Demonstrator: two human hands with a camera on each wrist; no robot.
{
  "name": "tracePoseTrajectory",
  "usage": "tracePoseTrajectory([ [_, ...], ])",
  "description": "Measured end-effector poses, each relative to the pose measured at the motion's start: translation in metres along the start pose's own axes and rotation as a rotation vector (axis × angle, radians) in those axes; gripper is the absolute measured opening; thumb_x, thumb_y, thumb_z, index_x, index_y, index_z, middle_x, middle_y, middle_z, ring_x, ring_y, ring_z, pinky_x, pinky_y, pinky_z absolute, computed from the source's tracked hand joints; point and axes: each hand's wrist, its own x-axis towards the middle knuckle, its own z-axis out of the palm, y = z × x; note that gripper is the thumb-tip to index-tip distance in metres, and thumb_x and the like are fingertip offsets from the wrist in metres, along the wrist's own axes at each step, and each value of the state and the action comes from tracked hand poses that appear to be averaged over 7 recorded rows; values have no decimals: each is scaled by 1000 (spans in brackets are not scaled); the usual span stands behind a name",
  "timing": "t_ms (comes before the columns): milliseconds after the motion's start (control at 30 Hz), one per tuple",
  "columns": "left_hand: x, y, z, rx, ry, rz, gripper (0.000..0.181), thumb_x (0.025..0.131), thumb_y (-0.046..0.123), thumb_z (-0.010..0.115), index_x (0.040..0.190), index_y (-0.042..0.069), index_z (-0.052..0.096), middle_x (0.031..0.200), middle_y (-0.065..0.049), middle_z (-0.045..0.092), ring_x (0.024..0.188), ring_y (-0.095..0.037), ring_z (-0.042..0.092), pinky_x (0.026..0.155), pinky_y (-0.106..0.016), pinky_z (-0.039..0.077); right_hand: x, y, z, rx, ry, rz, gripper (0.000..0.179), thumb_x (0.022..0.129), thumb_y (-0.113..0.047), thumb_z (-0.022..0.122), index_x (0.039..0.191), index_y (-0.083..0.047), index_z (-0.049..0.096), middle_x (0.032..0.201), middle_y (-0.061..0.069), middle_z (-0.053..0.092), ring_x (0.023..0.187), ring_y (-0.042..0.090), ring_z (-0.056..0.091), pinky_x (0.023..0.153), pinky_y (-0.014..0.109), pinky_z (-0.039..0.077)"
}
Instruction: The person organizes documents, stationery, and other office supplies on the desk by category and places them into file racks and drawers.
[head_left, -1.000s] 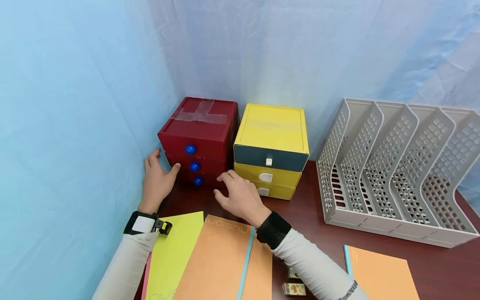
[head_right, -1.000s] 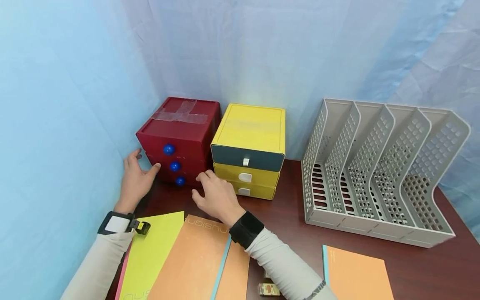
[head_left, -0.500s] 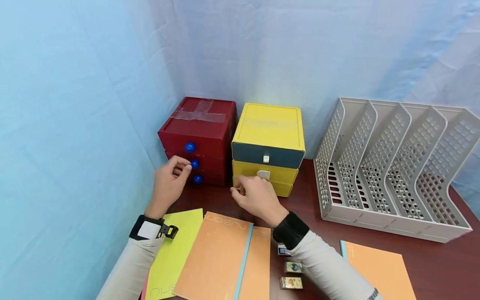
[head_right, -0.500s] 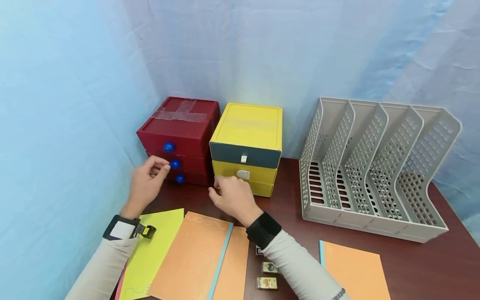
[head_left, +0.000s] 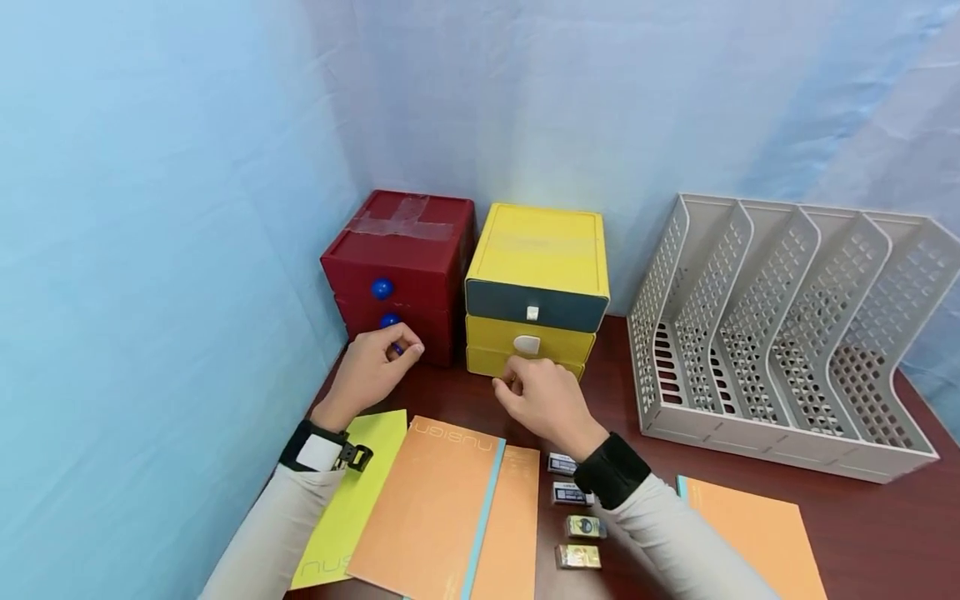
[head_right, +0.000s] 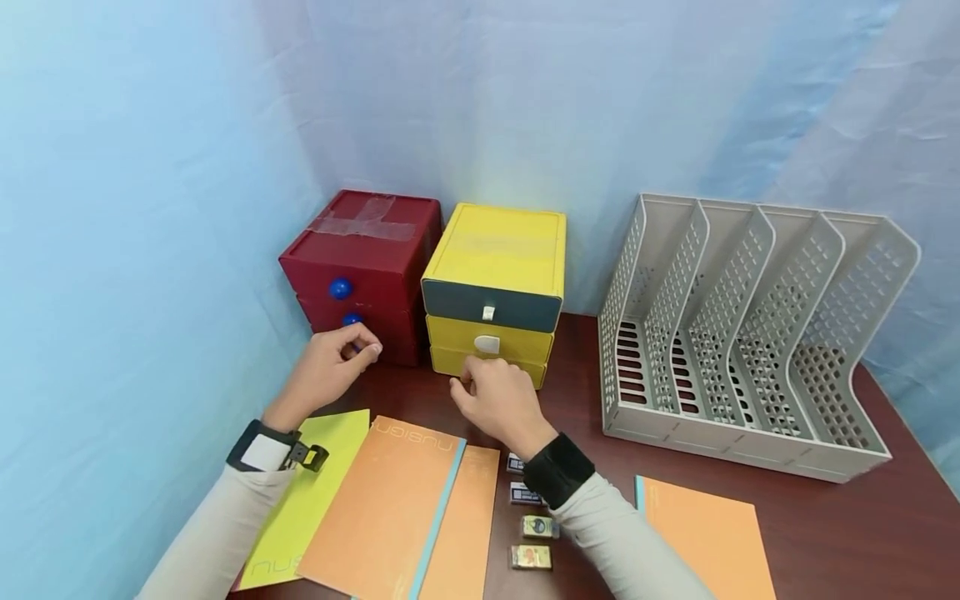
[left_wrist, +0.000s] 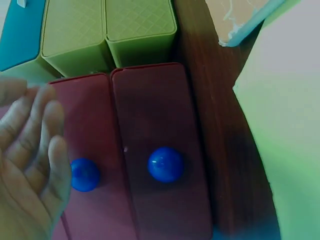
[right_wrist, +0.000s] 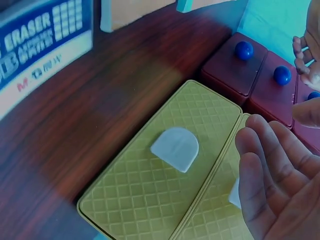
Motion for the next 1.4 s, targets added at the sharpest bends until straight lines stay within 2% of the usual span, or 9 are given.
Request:
tracePoseTrajectory([
  [67, 4, 1, -3, 6, 51, -4, 7, 92, 37, 63, 89, 31, 62, 71, 10, 59, 61, -10, 51, 52, -32, 44, -1, -1, -1, 8, -1, -1, 15, 91, -37, 60, 82, -25, 60, 57, -12, 48, 48, 5, 44, 43, 26, 37],
  [267, 24, 0, -17, 18, 291, -43, 17, 89, 38, 66, 87, 23, 59, 75, 7, 63, 60, -8, 56, 53, -32, 48, -5, -5, -4, 23, -4, -21, 15, 91, -37, 60, 80, -26, 58, 58, -13, 48, 49, 5, 44, 43, 27, 38],
  [367, 30, -2, -26, 49, 396, -71, 26, 87, 41, 68, 87, 19, 56, 77, 3, 63, 61, -10, 56, 54, -33, 48, -10, -7, -5, 8, -32, -35, 14, 91, -36, 60, 81, -26, 58, 60, -15, 48, 49, 3, 44, 43, 25, 38],
  [467, 34, -1, -33, 78, 452, -104, 36, 83, 45, 71, 91, 16, 52, 81, 0, 63, 65, -13, 57, 57, -35, 49, -17, -4, -8, -9, -56, -47, 14, 91, -37, 61, 82, -27, 57, 60, -15, 48, 49, 3, 43, 43, 25, 38],
  [533, 38, 0, -36, 100, 444, -135, 43, 80, 51, 71, 96, 16, 52, 85, 0, 64, 70, -14, 57, 58, -36, 49, -23, 0, -11, -18, -62, -45, 14, 90, -37, 61, 82, -27, 57, 59, -15, 47, 48, 3, 42, 43, 25, 37],
  [633, 44, 0, -38, 133, 393, -182, 51, 79, 59, 69, 103, 18, 51, 93, -1, 66, 78, -16, 57, 62, -38, 50, -34, 6, -15, -21, -71, -30, 13, 90, -37, 62, 82, -27, 58, 58, -15, 46, 49, 3, 42, 43, 25, 37],
  [767, 49, -2, -37, 154, 355, -208, 49, 79, 59, 68, 101, 18, 53, 96, -3, 67, 83, -18, 58, 64, -39, 51, -49, 15, -19, 0, -92, -9, 11, 90, -36, 63, 83, -28, 59, 61, -17, 48, 50, 2, 42, 45, 25, 37],
  [1100, 45, -6, -31, 165, 352, -200, 46, 80, 55, 70, 101, 18, 52, 91, -3, 66, 78, -17, 57, 62, -38, 49, -68, 29, -14, -8, -116, 44, 11, 89, -36, 65, 83, -28, 60, 61, -18, 49, 50, 1, 42, 46, 25, 38],
  [1400, 26, 0, -36, 157, 385, -143, 45, 79, 50, 74, 99, 16, 52, 89, -4, 66, 76, -16, 58, 59, -37, 49, -84, 47, -21, -19, -130, 92, 10, 90, -35, 64, 83, -29, 60, 63, -19, 51, 53, 0, 44, 50, 26, 39],
])
